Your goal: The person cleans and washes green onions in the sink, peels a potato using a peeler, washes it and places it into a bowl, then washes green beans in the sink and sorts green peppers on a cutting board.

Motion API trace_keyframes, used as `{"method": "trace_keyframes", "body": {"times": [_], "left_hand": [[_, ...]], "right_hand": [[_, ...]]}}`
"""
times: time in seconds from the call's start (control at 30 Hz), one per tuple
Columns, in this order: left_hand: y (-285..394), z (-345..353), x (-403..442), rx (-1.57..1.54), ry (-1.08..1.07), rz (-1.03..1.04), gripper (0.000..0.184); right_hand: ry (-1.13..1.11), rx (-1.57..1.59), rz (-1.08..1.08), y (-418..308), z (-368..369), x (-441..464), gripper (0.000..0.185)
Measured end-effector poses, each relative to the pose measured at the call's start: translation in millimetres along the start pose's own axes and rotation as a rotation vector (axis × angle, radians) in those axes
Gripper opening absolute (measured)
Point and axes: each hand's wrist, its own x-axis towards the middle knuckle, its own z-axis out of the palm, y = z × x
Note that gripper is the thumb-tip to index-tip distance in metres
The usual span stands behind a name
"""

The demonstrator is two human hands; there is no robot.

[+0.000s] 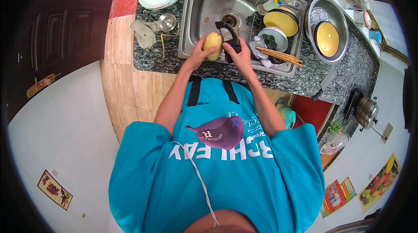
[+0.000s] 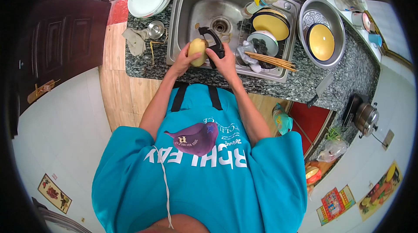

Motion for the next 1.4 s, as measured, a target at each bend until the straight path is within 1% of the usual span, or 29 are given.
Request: {"method": "trace_keyframes", "body": {"times": [0.03,0.07,0.1,0.17,0.2,0.3,0.33,0.37,0.43,0.47,0.5,0.57,0.6,0.63,0.7,0.73,0.77,0.83,0.87,0.97,1.0,1.03,1.07,1.1,1.17,1.23,1.3,1.33,1.4], "left_hand": [[-1.2,4.0,1.4,0.126,0.051,0.083,0.062],[1.2,2.3,2.3,0.113,0.053,0.081,0.065],[-0.3,-0.8,5.0,0.111,0.056,0.085,0.065],[-4.0,-7.8,6.5,0.329,0.107,0.186,0.066],[-2.8,-8.2,5.2,0.329,0.108,0.186,0.066],[-1.4,-5.6,-1.9,0.418,0.112,0.209,0.069],[2.1,-5.5,-1.1,0.410,0.070,0.201,0.070],[4.8,-5.1,-2.7,0.404,0.023,0.183,0.071],[8.2,-7.1,1.5,0.426,0.028,0.188,0.072],[5.3,-7.5,-0.5,0.431,0.063,0.188,0.072],[0.7,-8.4,-0.3,0.438,0.092,0.190,0.072],[-2.9,-12.3,-1.0,0.450,0.107,0.204,0.070],[1.9,-12.7,-3.0,0.493,0.070,0.199,0.069],[6.9,-12.4,-2.8,0.536,0.036,0.198,0.069],[9.7,-2.9,-9.2,0.498,0.010,0.185,0.067],[14.2,-0.4,-8.4,0.465,-0.013,0.182,0.065],[19.2,-0.3,-5.4,0.469,-0.014,0.187,0.065],[20.6,0.0,-5.9,0.498,0.022,0.249,0.061],[22.6,-0.8,-3.9,0.500,0.025,0.255,0.061],[18.0,-1.5,-6.7,0.605,0.098,0.248,0.061],[15.2,-2.7,-5.6,0.606,0.097,0.249,0.061],[12.4,-4.0,-4.4,0.325,0.038,0.111,0.060],[9.6,-5.6,-3.3,0.044,-0.019,-0.027,0.058],[9.9,-5.9,-1.2,0.044,-0.019,-0.027,0.058],[10.0,-5.6,1.6,-0.201,-0.022,0.011,0.056],[10.8,-4.5,1.7,-0.216,0.028,0.019,0.053],[8.7,-6.4,0.2,-0.164,0.104,0.025,0.049],[2.7,-8.7,2.1,-0.164,0.104,0.026,0.049],[-7.8,-11.2,10.1,0.126,0.208,0.203,0.047]], "right_hand": [[0.009,-0.120,-0.053,-12.9,-1.6,-4.2,0.043],[0.016,-0.241,-0.106,-24.1,-3.2,-7.6,0.045],[0.012,-0.244,-0.109,-29.6,-6.1,-7.6,0.045],[-0.012,-0.331,-0.247,-37.4,-11.9,-9.5,0.045],[-0.096,-0.378,-0.258,-43.6,-13.6,-10.8,0.045],[-0.028,-0.431,-0.203,-21.3,-18.2,2.4,0.044],[-0.048,-0.492,-0.130,-14.8,-23.7,9.3,0.044],[-0.043,-0.489,-0.127,-7.1,-30.0,8.1,0.044],[0.046,-0.442,-0.143,-16.4,-31.3,8.4,0.044],[0.041,-0.440,-0.214,-20.3,-31.2,8.2,0.044],[0.041,-0.442,-0.209,-30.6,-27.9,5.6,0.044],[-0.016,-0.285,-0.179,-45.0,-22.6,0.9,0.046],[-0.074,-0.333,-0.202,-45.3,-24.7,-0.8,0.047],[-0.072,-0.332,-0.204,-42.1,-26.4,2.5,0.047],[-0.128,-0.409,-0.105,-27.3,-30.0,6.4,0.045],[-0.104,-0.508,-0.168,-21.2,-31.1,10.1,0.044],[-0.101,-0.507,-0.173,-15.7,-34.2,14.5,0.044],[-0.046,-0.452,-0.101,-16.9,-36.3,10.8,0.043],[-0.014,-0.400,-0.129,-14.7,-34.4,11.3,0.042],[-0.037,-0.297,-0.131,-33.2,-26.6,4.1,0.042],[-0.017,-0.314,-0.131,-29.6,-25.2,5.3,0.043],[-0.015,-0.313,-0.132,-24.3,-24.3,7.8,0.043],[-0.015,-0.020,0.074,-18.8,-23.2,10.5,0.043],[-0.015,0.274,0.276,-14.7,-22.3,13.0,0.044],[0.017,0.210,0.244,-6.5,-22.1,15.2,0.043],[0.073,0.081,0.172,-1.2,-20.9,18.3,0.043],[0.064,0.065,0.192,0.3,-19.2,12.5,0.043],[0.061,0.022,0.120,-0.5,-17.9,8.5,0.042],[0.083,-0.133,-0.039,-5.0,-11.6,3.0,0.041]]}}
